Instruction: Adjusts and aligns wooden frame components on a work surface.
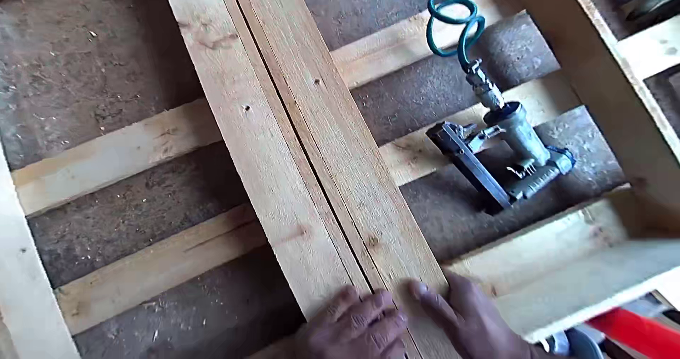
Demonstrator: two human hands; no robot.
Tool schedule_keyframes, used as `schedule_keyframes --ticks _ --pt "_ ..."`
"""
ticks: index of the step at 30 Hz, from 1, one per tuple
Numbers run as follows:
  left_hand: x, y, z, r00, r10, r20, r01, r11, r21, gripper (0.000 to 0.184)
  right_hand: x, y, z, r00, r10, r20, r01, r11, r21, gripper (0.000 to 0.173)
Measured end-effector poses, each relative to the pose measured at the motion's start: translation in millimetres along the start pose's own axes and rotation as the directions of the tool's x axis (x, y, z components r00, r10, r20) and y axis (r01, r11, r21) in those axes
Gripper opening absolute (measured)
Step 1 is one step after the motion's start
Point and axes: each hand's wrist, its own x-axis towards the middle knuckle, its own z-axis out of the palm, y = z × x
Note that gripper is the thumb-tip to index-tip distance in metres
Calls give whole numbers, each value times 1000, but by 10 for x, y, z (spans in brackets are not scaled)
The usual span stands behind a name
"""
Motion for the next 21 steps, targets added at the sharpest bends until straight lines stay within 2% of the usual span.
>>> schedule_keyframes --ticks 4,10,16,21 --pt "1 17 8 999 29 21 -31 994 104 35 -34 -6 23 1000 9 -25 -13 990 -140 65" --pt "28 27 -19 992 83 99 -103 970 221 52 -91 -137 -3 999 6 -52 -17 977 -211 59" --pt "67 43 -62 980 81 183 -136 941 310 58 -164 -140 48 979 -70 -194 32 981 -192 53" --pt "109 45 -81 964 101 246 -185 919 347 64 -194 -77 89 937 -118 -329 96 992 -82 49"
